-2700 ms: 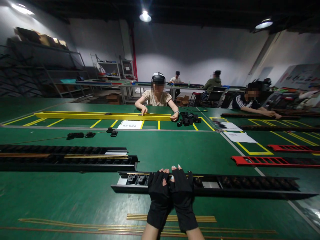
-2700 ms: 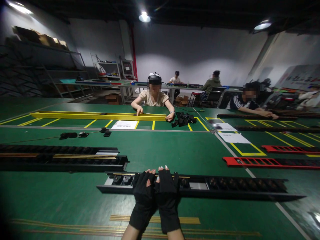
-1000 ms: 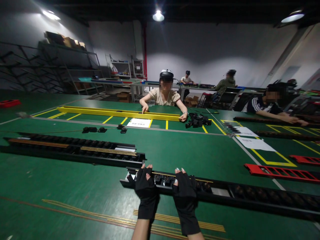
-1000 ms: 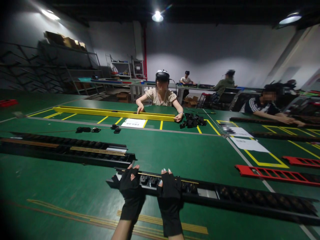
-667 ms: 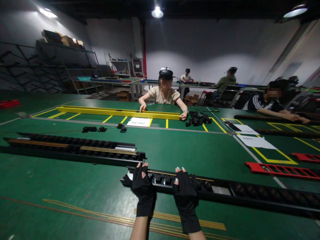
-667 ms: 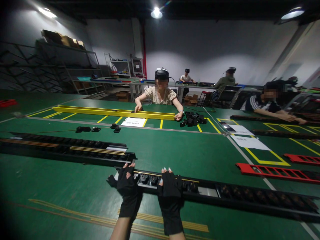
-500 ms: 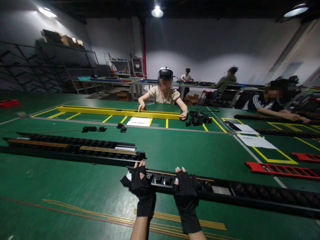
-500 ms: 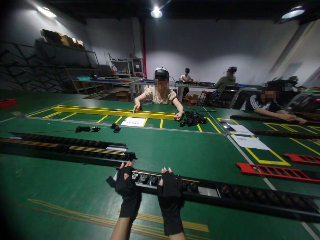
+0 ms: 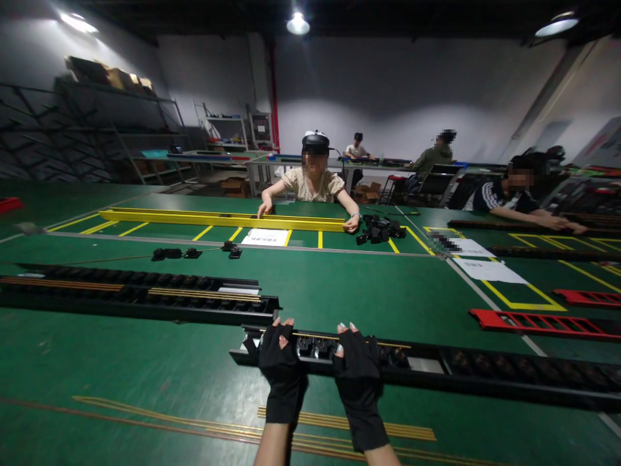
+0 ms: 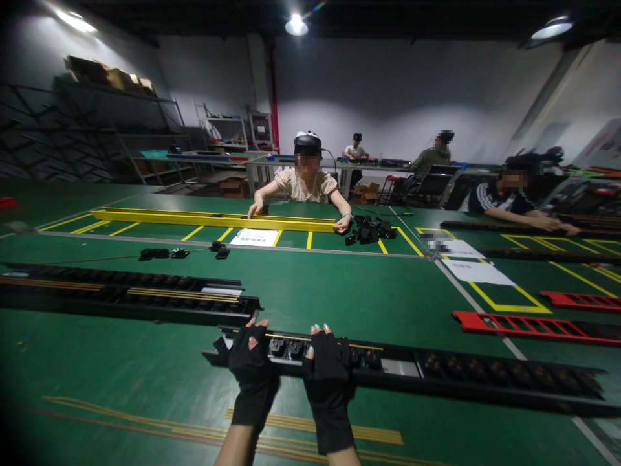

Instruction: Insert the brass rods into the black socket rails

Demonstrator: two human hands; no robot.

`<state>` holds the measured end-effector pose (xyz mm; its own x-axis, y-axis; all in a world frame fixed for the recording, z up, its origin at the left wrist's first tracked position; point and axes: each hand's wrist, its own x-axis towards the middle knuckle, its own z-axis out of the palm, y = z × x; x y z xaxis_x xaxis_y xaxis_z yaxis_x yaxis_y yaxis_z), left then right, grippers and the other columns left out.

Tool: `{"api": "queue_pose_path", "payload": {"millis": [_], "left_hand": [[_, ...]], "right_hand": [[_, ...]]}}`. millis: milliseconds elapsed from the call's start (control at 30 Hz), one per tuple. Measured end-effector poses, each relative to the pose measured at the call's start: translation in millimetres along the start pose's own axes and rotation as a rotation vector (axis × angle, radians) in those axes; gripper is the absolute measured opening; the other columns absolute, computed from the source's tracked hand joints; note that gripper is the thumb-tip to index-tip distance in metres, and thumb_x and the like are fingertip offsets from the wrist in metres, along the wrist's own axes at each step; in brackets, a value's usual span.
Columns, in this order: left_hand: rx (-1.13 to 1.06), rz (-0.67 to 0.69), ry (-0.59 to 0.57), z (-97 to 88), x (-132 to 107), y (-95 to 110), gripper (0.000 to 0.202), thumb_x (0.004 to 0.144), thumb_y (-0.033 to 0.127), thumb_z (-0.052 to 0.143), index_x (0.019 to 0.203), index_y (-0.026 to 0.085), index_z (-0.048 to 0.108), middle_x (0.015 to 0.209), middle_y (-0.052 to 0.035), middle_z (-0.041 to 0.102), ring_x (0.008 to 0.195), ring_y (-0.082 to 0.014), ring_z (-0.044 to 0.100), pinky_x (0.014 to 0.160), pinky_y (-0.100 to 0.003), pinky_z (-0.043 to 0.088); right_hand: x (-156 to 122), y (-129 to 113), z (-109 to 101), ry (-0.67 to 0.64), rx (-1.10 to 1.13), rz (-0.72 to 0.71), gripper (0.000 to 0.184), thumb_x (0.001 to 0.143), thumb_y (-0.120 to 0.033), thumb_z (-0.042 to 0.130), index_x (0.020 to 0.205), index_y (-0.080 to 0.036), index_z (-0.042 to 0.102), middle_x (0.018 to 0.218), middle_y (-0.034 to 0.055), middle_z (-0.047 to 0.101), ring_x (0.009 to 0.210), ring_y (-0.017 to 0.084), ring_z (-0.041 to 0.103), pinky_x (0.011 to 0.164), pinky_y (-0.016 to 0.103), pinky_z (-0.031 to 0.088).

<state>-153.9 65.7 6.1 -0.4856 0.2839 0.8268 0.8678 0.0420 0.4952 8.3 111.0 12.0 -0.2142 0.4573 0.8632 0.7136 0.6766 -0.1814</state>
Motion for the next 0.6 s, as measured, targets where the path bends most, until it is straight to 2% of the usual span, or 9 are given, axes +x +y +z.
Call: {"api": "queue_pose_path", "payload": {"millis": [100,200,300,367,467,600], "left_hand": [[0.023,0.048,0.000,1.5,-1,6,0.044,0.099,0.021,0.029,0.113,0.019,0.071,0.109,-0.0085,0.075,0.117,-0.0218,0.063,0.104,-0.041,0.043],[0.063,0.072,-0.032,3.1,-2,13,0.042,0.099,0.019,0.031,0.107,0.020,0.072,0.102,-0.0066,0.077,0.112,-0.0214,0.066,0.115,-0.045,0.030],[0.097,0.086,-0.036,4.3,-3,17,0.040,0.100,0.019,0.032,0.105,0.021,0.072,0.098,-0.0056,0.077,0.109,-0.0211,0.068,0.120,-0.047,0.022],[0.087,0.098,-0.035,5.4,-5,20,0.042,0.100,0.019,0.030,0.113,0.021,0.070,0.107,-0.0072,0.076,0.115,-0.0211,0.065,0.119,-0.046,0.023],[0.040,0.152,-0.100,7.9,-10,26,0.044,0.099,0.016,0.029,0.126,0.019,0.063,0.118,-0.0093,0.073,0.124,-0.0208,0.061,0.113,-0.042,0.033],[0.075,0.190,-0.134,10.7,-14,31,0.040,0.096,0.010,0.034,0.119,0.019,0.065,0.109,-0.0076,0.075,0.113,-0.0211,0.066,0.111,-0.044,0.033]], "right_hand": [[0,-1,0,0.007,0.004,0.008,0.036,0.094,-0.013,0.044,0.122,-0.017,0.066,0.114,0.0070,0.075,0.122,0.022,0.063,0.116,0.043,0.031],[0,-1,0,0.014,0.006,-0.004,0.035,0.093,-0.013,0.045,0.122,-0.015,0.065,0.115,0.0070,0.075,0.121,0.022,0.063,0.116,0.043,0.032],[0,-1,0,0.010,-0.004,-0.009,0.037,0.093,-0.012,0.045,0.124,-0.015,0.064,0.116,0.0076,0.074,0.121,0.022,0.063,0.116,0.044,0.031],[0,-1,-1,0.008,-0.005,-0.005,0.037,0.093,-0.012,0.045,0.124,-0.015,0.064,0.116,0.0075,0.074,0.122,0.022,0.062,0.117,0.043,0.030],[0,-2,0,0.021,0.007,0.009,0.036,0.093,-0.012,0.045,0.123,-0.016,0.065,0.115,0.0072,0.074,0.122,0.021,0.062,0.117,0.042,0.030],[2,-3,1,0.047,0.020,0.019,0.035,0.093,-0.013,0.045,0.121,-0.016,0.066,0.114,0.0068,0.075,0.121,0.021,0.063,0.117,0.042,0.030]]}}
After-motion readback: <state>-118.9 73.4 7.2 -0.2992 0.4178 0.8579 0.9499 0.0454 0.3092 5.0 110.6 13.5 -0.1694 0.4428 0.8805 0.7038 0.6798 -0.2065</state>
